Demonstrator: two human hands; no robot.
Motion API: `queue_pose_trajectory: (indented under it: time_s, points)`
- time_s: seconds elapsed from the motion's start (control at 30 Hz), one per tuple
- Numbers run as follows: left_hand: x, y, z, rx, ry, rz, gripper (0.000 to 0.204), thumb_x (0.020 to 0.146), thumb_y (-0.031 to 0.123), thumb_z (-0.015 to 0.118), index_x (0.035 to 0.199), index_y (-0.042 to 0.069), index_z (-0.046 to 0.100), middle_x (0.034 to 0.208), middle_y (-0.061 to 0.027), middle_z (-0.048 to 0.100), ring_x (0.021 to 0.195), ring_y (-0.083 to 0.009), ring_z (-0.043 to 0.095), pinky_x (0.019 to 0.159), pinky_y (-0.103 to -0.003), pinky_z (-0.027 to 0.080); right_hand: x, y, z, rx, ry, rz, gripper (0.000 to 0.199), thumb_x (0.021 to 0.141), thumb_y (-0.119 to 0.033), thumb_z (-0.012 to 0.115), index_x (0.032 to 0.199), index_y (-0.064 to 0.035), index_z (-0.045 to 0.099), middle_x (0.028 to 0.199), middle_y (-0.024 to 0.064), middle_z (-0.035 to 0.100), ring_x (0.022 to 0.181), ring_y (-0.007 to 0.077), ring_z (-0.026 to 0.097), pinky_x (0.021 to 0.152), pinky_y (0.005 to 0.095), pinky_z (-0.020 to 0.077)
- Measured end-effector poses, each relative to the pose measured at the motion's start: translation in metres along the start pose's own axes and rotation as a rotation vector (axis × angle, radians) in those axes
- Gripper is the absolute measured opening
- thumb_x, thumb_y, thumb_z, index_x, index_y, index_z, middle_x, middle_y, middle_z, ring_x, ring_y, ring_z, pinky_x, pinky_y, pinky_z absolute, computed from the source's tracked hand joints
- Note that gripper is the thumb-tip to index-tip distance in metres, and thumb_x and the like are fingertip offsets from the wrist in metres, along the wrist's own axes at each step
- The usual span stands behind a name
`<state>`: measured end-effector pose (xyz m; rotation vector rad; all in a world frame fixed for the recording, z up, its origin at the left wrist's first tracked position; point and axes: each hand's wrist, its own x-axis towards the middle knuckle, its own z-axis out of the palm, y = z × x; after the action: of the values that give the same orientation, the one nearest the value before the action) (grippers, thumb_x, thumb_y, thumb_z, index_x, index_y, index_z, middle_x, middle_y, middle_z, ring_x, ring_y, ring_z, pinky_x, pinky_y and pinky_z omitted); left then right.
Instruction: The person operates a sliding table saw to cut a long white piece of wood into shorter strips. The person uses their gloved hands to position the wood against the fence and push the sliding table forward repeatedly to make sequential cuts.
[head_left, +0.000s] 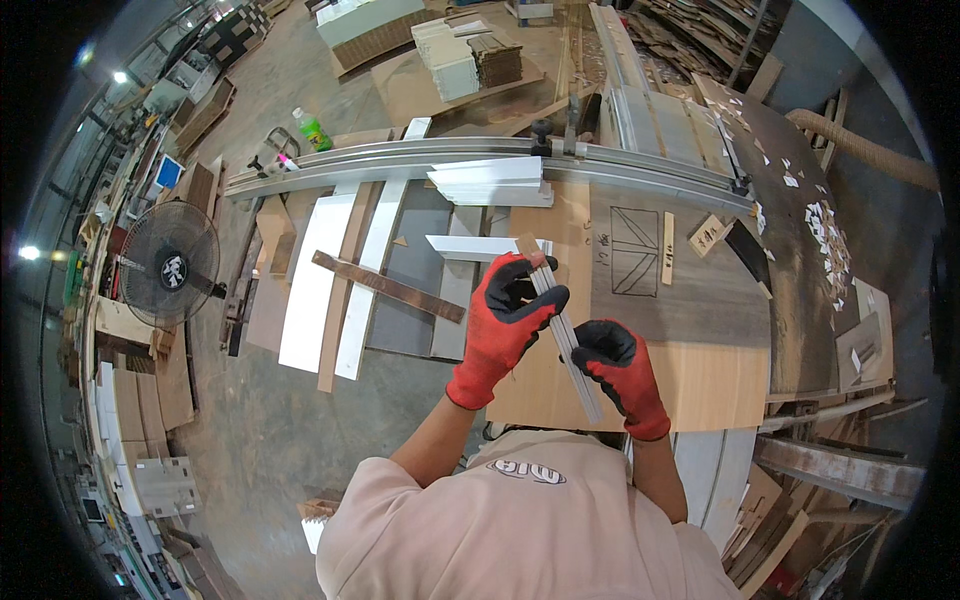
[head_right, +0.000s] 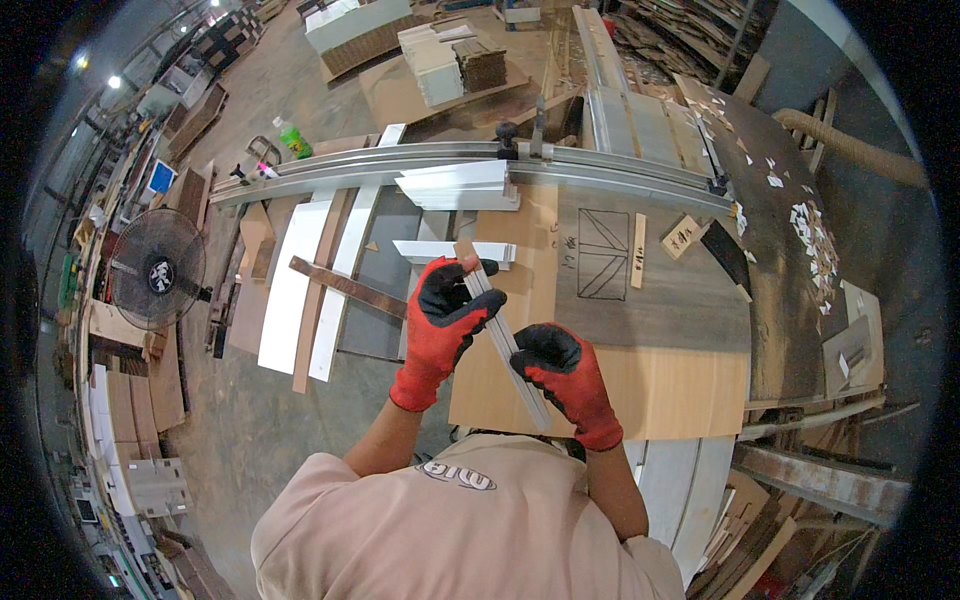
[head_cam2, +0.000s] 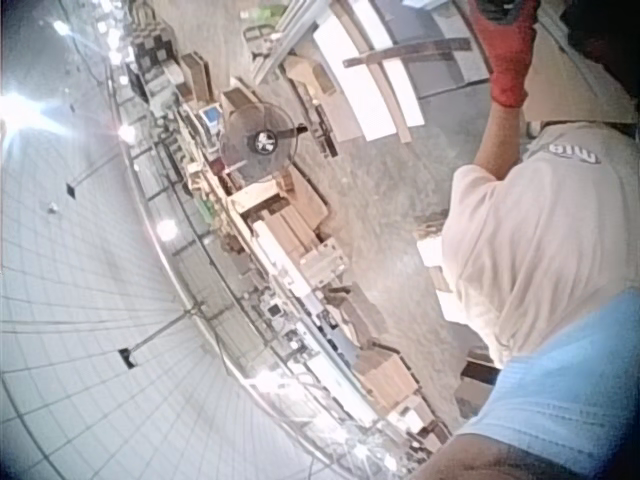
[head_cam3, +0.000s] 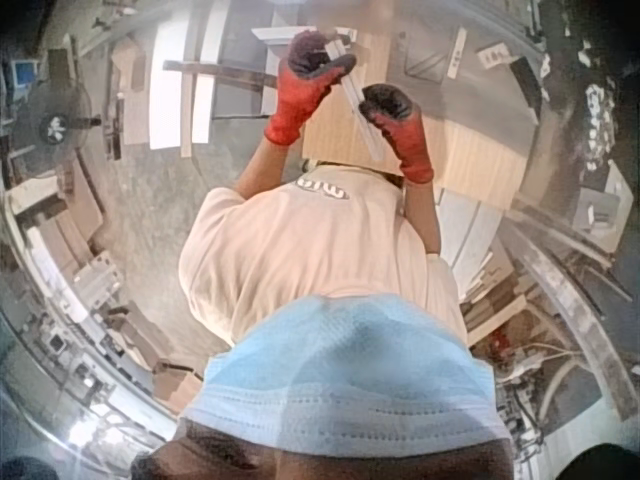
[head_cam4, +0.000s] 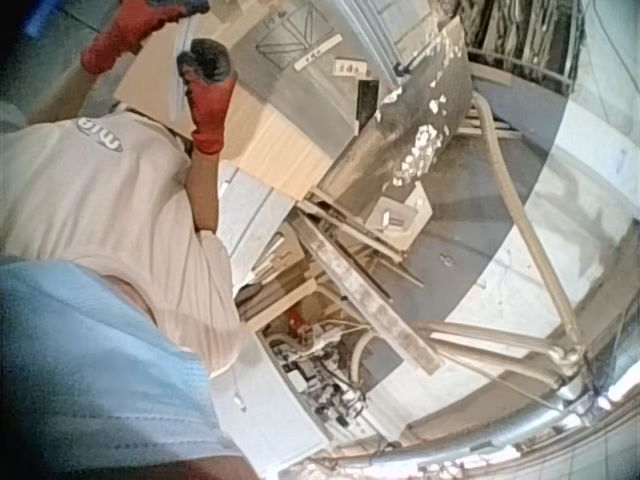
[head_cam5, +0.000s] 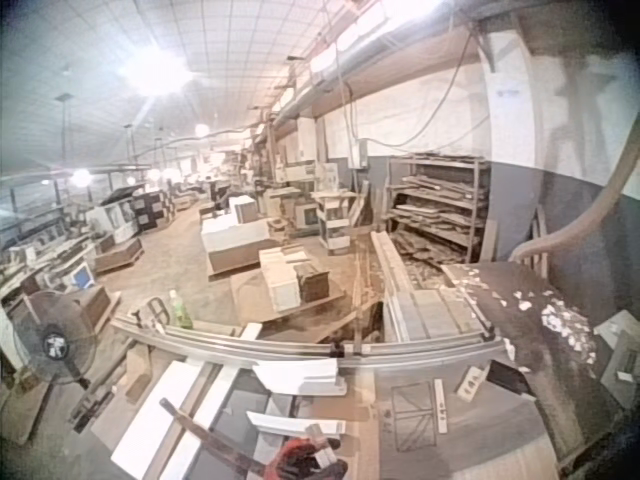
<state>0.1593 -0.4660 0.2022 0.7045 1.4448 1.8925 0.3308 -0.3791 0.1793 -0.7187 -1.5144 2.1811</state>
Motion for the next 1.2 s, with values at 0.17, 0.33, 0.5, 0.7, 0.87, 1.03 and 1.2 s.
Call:
queue_pose_trajectory:
  time_s: [0.17, 0.33, 0.5, 0.7, 0.87, 1.03, 1.2]
  points:
    - [-0.002, 0.003, 0.002, 0.008, -0.033, 0.026, 0.047, 0.081, 0.006, 0.077, 0.124, 0.004, 0.056, 0.104, -0.0018, 0.064, 0.073, -0.0048, 0.057, 0.053, -0.020, 0.043, 0.000, -0.006, 0.005, -0.061, 0.009, 0.019, 0.025, 0.078, -0.001, 0.078, 0.096, -0.0042, 0.062, 0.085, -0.0026, 0.064, 0.076, 0.0046, 0.058, 0.066, 0.0212, 0.0477]
    - [-0.001, -0.001, 0.001, 0.031, -0.066, 0.046, 0.052, 0.082, 0.004, 0.076, 0.129, 0.004, 0.053, 0.112, -0.0028, 0.063, 0.082, -0.0069, 0.060, 0.058, -0.020, 0.047, 0.000, -0.008, 0.003, -0.031, -0.009, 0.009, 0.024, 0.078, 0.000, 0.078, 0.095, -0.0045, 0.062, 0.085, -0.0020, 0.065, 0.075, 0.0047, 0.058, 0.066, 0.0211, 0.0473]
    - [0.000, -0.002, 0.003, -0.036, -0.057, 0.042, 0.064, 0.081, 0.004, 0.076, 0.138, 0.006, 0.046, 0.113, -0.0032, 0.062, 0.084, -0.0076, 0.060, 0.064, -0.021, 0.049, 0.000, -0.003, 0.001, 0.093, -0.021, -0.004, 0.025, 0.077, 0.004, 0.075, 0.097, -0.0032, 0.062, 0.087, 0.0001, 0.066, 0.078, 0.0073, 0.062, 0.070, 0.0227, 0.0507]
    - [-0.002, -0.003, -0.002, -0.030, -0.071, -0.004, 0.065, 0.090, 0.008, 0.066, 0.148, 0.008, 0.035, 0.121, -0.0095, 0.062, 0.092, -0.0144, 0.064, 0.071, -0.027, 0.053, 0.002, 0.007, -0.010, 0.190, 0.021, -0.038, 0.029, 0.076, 0.007, 0.073, 0.101, -0.0015, 0.062, 0.090, 0.0029, 0.067, 0.080, 0.0102, 0.065, 0.075, 0.0248, 0.0538]
    - [0.009, -0.026, -0.035, -0.224, -0.124, -0.305, 0.049, 0.100, 0.024, 0.051, 0.143, 0.004, 0.040, 0.132, -0.0146, 0.058, 0.111, -0.0323, 0.064, 0.082, -0.042, 0.058, -0.001, 0.004, -0.026, 0.031, 0.175, -0.154, 0.026, 0.077, 0.008, 0.071, 0.099, -0.0015, 0.062, 0.088, 0.0028, 0.066, 0.077, 0.0101, 0.064, 0.068, 0.0238, 0.0516]
    - [0.065, -0.124, -0.137, -0.346, 0.256, -0.153, 0.034, 0.095, 0.022, 0.057, 0.123, 0.002, 0.056, 0.106, -0.0134, 0.064, 0.090, -0.0274, 0.067, 0.076, -0.043, 0.058, -0.006, 0.005, -0.056, -0.001, 0.312, -0.169, 0.020, 0.078, 0.007, 0.071, 0.094, -0.0016, 0.062, 0.081, 0.0020, 0.066, 0.072, 0.0080, 0.061, 0.062, 0.0219, 0.0466]
    - [0.130, -0.164, -0.198, -0.472, 0.686, -0.054, 0.030, 0.090, 0.017, 0.064, 0.116, 0.003, 0.058, 0.102, -0.0107, 0.063, 0.085, -0.0275, 0.065, 0.072, -0.041, 0.058, -0.009, 0.012, -0.054, 0.024, 0.304, -0.151, 0.019, 0.079, 0.005, 0.072, 0.094, -0.0022, 0.063, 0.081, 0.0014, 0.066, 0.068, 0.0078, 0.060, 0.060, 0.0217, 0.0464]
